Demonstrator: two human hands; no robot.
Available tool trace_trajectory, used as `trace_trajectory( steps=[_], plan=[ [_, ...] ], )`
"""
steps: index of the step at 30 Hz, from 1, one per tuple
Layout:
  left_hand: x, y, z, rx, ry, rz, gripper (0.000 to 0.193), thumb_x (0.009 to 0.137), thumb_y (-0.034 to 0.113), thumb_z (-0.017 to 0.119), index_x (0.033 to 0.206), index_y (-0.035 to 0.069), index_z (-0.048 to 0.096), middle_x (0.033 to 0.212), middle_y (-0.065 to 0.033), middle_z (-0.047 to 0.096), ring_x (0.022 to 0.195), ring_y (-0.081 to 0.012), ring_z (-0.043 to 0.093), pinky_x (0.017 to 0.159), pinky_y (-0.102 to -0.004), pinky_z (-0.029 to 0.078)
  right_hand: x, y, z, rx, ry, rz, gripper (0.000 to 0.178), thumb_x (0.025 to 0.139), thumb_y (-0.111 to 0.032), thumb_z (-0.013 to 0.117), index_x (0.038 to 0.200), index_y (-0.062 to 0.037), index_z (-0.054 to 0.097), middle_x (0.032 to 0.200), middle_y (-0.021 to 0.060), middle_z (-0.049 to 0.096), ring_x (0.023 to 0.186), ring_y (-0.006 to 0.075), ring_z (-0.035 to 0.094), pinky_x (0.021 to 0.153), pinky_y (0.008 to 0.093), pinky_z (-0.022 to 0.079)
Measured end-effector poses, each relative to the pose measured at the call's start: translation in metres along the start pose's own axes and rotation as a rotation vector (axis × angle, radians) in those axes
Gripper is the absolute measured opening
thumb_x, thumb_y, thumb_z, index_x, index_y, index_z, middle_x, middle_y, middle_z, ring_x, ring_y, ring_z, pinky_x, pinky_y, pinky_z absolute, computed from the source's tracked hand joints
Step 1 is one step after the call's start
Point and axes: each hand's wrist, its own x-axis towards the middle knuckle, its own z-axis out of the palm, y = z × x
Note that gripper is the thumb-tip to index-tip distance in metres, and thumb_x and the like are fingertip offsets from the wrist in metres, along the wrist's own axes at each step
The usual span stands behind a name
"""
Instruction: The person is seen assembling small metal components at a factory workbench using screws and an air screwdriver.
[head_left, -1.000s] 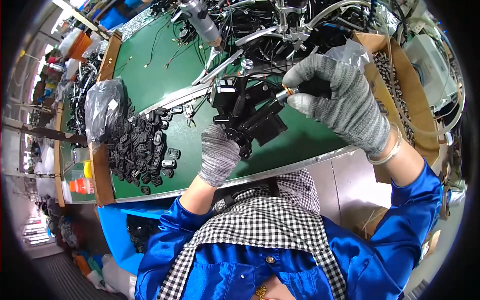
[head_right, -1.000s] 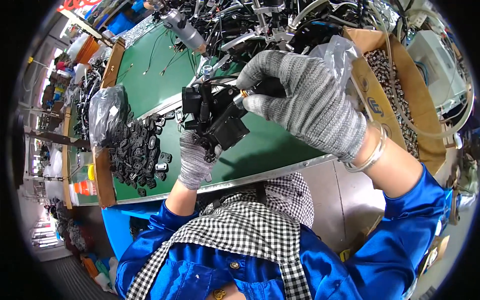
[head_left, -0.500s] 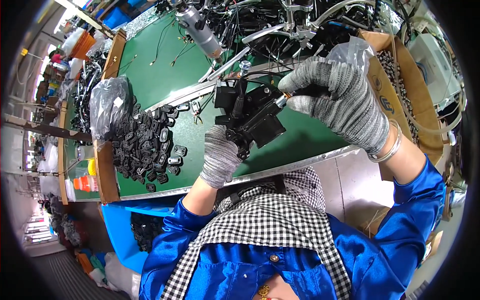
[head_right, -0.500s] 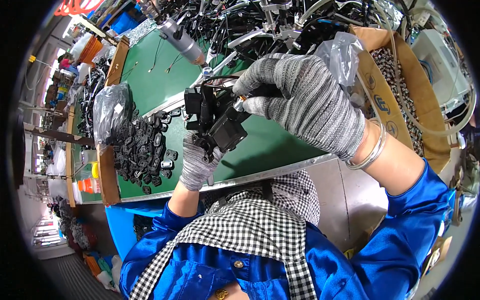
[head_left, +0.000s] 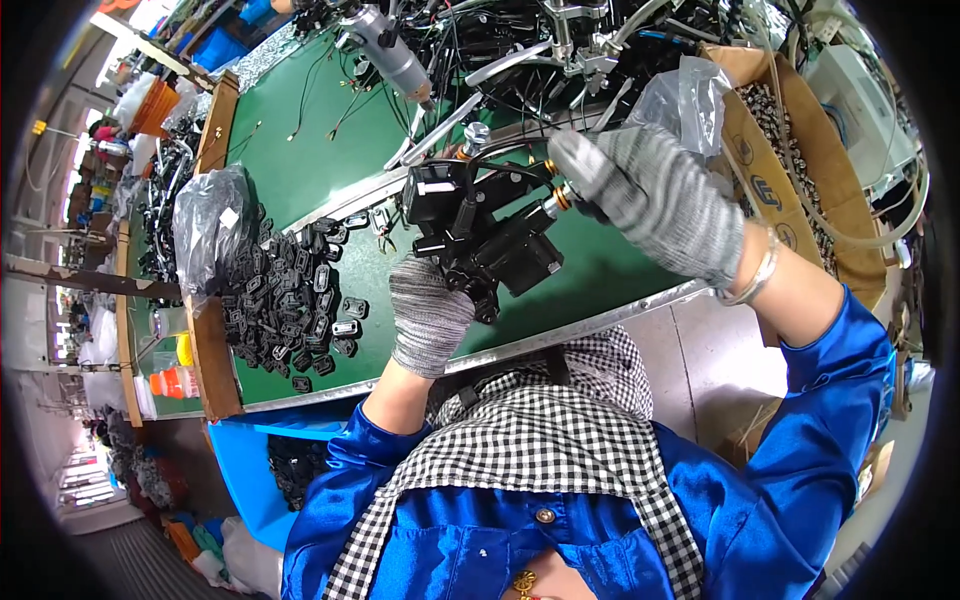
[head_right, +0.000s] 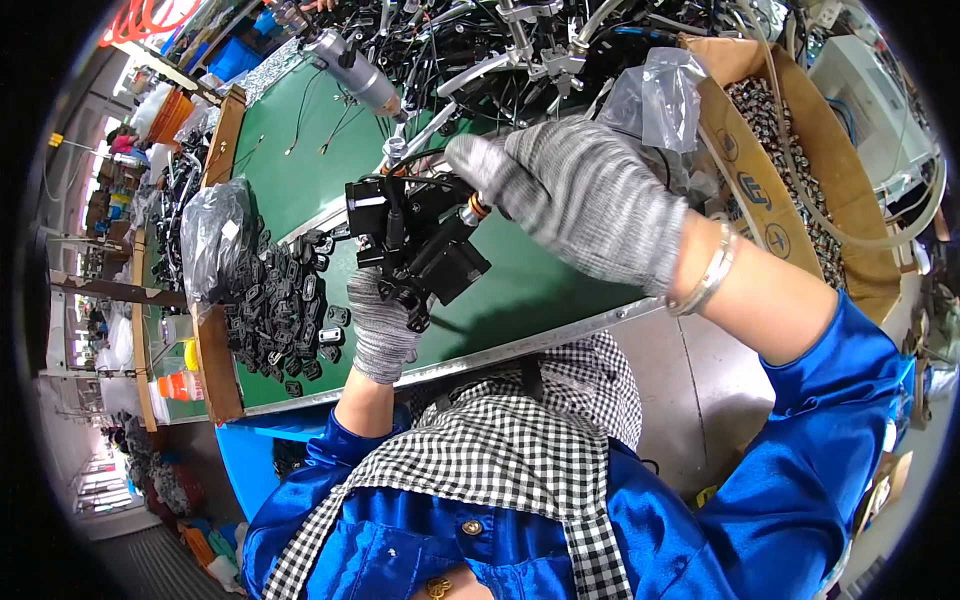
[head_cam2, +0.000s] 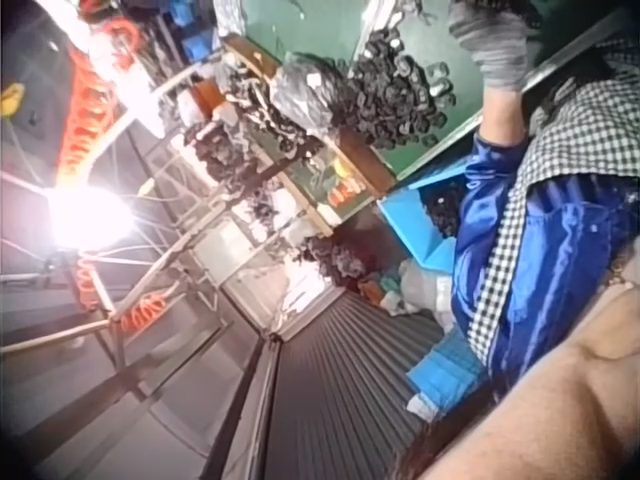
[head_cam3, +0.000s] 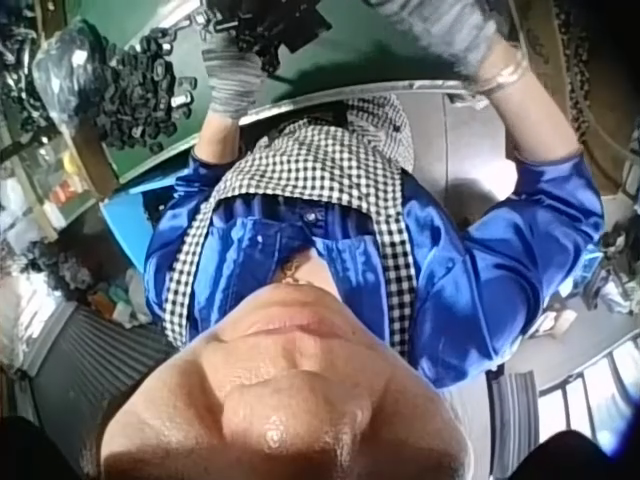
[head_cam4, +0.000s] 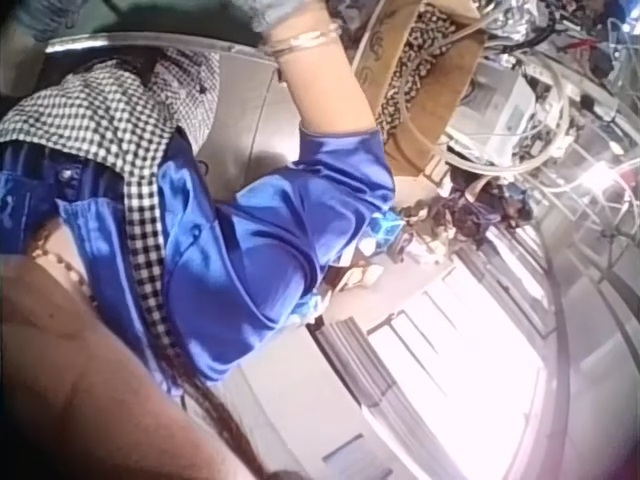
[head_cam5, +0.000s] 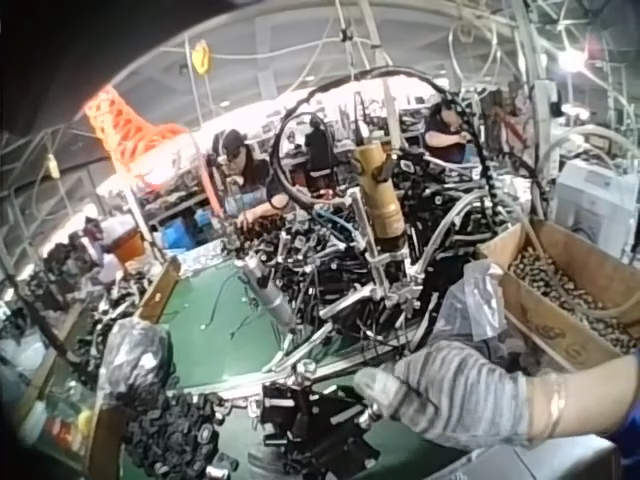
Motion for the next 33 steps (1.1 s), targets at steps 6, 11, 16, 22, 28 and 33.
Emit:
trace_trajectory(
  steps=[6,11,16,22,28,33],
  plan=[
    [-0.002,-0.001,-0.008,0.018,-0.019,0.015,0.016,0.073,0.011,0.069,0.088,0.006,0.072,0.073,-0.0117,0.069,0.064,-0.0290,0.065,0.057,-0.0379,0.049,0.000,0.059,0.031,-0.590,0.469,-0.707,0.021,0.094,-0.021,0.059,0.104,-0.0029,0.062,0.084,0.0156,0.058,0.074,0.0264,0.059,0.067,0.0349,0.047],
    [0.000,0.000,-0.006,-0.092,0.011,-0.059,0.018,0.071,0.011,0.069,0.088,0.006,0.072,0.075,-0.0111,0.069,0.064,-0.0287,0.065,0.056,-0.0366,0.049,-0.004,0.019,0.003,-0.117,0.186,-0.382,0.021,0.094,-0.020,0.059,0.107,-0.0033,0.063,0.083,0.0133,0.058,0.073,0.0228,0.057,0.068,0.0332,0.048],
    [0.002,-0.006,-0.008,-0.102,-0.005,-0.052,0.020,0.069,0.010,0.069,0.088,0.006,0.071,0.075,-0.0118,0.068,0.064,-0.0291,0.064,0.056,-0.0364,0.049,-0.003,0.015,0.007,-0.254,0.007,-0.276,0.024,0.095,-0.022,0.058,0.111,-0.0043,0.063,0.078,0.0107,0.060,0.070,0.0205,0.059,0.068,0.0316,0.049],
    [-0.002,-0.015,-0.014,0.131,-0.004,-0.032,0.014,0.069,0.009,0.068,0.082,0.004,0.068,0.071,-0.0133,0.066,0.062,-0.0313,0.063,0.055,-0.0373,0.049,0.006,0.020,0.014,-0.230,0.374,-0.543,0.036,0.099,-0.035,0.052,0.114,-0.0037,0.063,0.065,0.0054,0.057,0.054,0.0150,0.056,0.060,0.0287,0.047],
    [0.000,0.000,-0.025,0.014,0.059,0.042,0.022,0.068,0.014,0.070,0.087,0.003,0.065,0.071,-0.0155,0.064,0.061,-0.0322,0.061,0.054,-0.0403,0.048,0.009,0.000,0.010,0.392,-0.071,-0.153,0.039,0.097,-0.039,0.054,0.109,-0.0033,0.064,0.072,0.0040,0.061,0.061,0.0123,0.058,0.057,0.0288,0.047],
    [0.000,-0.008,-0.049,0.147,-0.079,-0.036,0.027,0.071,0.017,0.072,0.093,0.004,0.064,0.080,-0.0151,0.065,0.063,-0.0320,0.061,0.056,-0.0400,0.048,0.016,-0.035,0.003,-0.179,0.159,-0.359,0.036,0.097,-0.039,0.053,0.099,-0.0054,0.066,0.074,0.0068,0.063,0.062,0.0143,0.059,0.051,0.0280,0.045]
  ],
)
